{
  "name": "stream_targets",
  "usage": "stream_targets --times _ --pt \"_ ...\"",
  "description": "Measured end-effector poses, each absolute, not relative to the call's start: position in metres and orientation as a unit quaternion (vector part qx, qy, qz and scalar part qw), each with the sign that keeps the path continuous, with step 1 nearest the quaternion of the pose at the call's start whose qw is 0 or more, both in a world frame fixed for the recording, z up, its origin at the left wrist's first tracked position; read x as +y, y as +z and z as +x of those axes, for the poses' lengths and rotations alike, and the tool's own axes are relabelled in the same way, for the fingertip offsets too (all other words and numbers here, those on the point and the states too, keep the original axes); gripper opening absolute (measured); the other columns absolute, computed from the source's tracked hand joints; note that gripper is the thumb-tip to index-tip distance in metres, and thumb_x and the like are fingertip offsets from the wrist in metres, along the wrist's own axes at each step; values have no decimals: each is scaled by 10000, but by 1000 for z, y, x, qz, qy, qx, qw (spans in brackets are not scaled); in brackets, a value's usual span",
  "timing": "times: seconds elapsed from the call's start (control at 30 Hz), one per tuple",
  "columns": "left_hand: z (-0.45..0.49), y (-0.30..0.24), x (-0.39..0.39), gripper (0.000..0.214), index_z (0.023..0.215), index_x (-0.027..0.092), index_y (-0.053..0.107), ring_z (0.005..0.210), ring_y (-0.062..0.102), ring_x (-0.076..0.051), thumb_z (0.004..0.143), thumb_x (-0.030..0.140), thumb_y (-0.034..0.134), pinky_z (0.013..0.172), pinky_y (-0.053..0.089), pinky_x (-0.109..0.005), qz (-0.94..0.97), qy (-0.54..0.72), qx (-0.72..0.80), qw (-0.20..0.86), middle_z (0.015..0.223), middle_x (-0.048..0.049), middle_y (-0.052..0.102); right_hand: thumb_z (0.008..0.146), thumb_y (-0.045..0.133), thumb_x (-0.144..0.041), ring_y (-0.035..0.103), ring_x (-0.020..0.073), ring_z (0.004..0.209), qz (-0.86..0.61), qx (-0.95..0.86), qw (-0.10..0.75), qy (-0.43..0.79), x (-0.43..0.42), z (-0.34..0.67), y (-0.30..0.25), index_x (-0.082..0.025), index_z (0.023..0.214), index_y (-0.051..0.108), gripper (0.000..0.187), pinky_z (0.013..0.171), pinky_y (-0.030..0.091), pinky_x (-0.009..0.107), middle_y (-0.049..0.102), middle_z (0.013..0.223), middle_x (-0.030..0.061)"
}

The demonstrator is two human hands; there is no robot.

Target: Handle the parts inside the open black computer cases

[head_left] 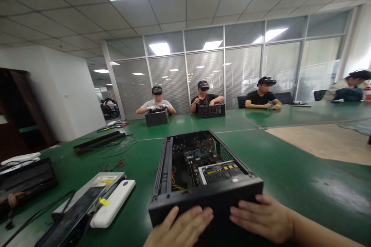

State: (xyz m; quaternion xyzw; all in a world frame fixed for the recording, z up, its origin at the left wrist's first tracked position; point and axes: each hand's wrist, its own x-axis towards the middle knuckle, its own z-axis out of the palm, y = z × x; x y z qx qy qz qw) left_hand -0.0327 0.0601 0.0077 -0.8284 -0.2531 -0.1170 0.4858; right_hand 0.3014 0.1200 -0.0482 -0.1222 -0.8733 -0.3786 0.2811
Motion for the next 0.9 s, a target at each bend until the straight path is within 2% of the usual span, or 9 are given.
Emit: stream_targets --times 0.07,0.1,0.17,0.23,0.27,0.33,0.53,0.73,0.9 --pt "-43 3 110 554 1456 333 307 1441 -64 -155 922 451 398 1165 -137 -410 -839 -80 -317 434 1534 110 182 928 305 -175 278 74 1373 -156 -917 219 -295 169 273 -46 -310 1400 403 501 1163 -51 305 446 1410 -82" --pt "-48 -1 136 581 1473 318 263 1440 -63 -144 925 476 375 1163 -141 -408 -841 -71 -360 399 1536 96 175 909 350 -165 301 85 1365 -203 -932 192 -230 193 253 -44 -324 1423 358 539 1167 -15 312 436 1424 -67" --pt "-52 -13 187 670 1481 256 263 1446 4 -214 892 548 390 1169 -70 -467 -808 -56 -505 298 1538 15 195 906 416 -217 290 153 1379 -394 -897 186 -80 232 209 -45 -337 1396 408 505 1165 68 383 427 1439 -28" --pt "-54 -33 227 763 1470 166 306 1428 117 -310 868 634 319 1145 55 -554 -713 -37 -681 162 1529 -86 208 932 397 -362 239 239 1399 -453 -868 199 -47 254 167 -53 -217 1419 392 508 1143 80 479 356 1479 83" --pt "-55 -45 241 806 1474 154 294 1416 153 -335 859 673 250 1118 116 -592 -678 -31 -729 90 1530 -107 192 940 370 -411 232 257 1401 -474 -857 201 -30 260 151 -59 -190 1421 389 530 1132 87 502 337 1485 111" --pt "-59 -69 257 849 1481 161 272 1417 153 -330 845 707 142 1094 154 -613 -646 -51 -761 27 1536 -111 175 945 315 -483 230 281 1398 -492 -847 204 -9 264 134 -72 -151 1419 386 582 1111 103 535 318 1487 149" --pt "-73 -98 264 890 1473 186 292 1420 147 -319 808 749 106 1076 146 -636 -662 -70 -747 11 1543 -113 175 936 306 -532 277 298 1376 -516 -829 211 52 269 154 -89 -150 1368 448 594 1068 145 556 394 1445 170" --pt "-76 -95 267 889 1462 180 316 1418 156 -319 805 750 129 1072 151 -635 -669 -69 -740 6 1539 -129 183 950 307 -507 314 255 1362 -488 -835 246 65 262 154 -78 -196 1312 501 516 1077 129 504 447 1420 127" --pt "-77 -94 266 891 1458 184 326 1419 153 -318 803 752 121 1075 152 -629 -673 -70 -737 -2 1537 -134 186 953 338 -486 429 227 1284 -464 -839 277 65 243 157 -68 -209 1254 547 459 1075 132 481 525 1353 124"
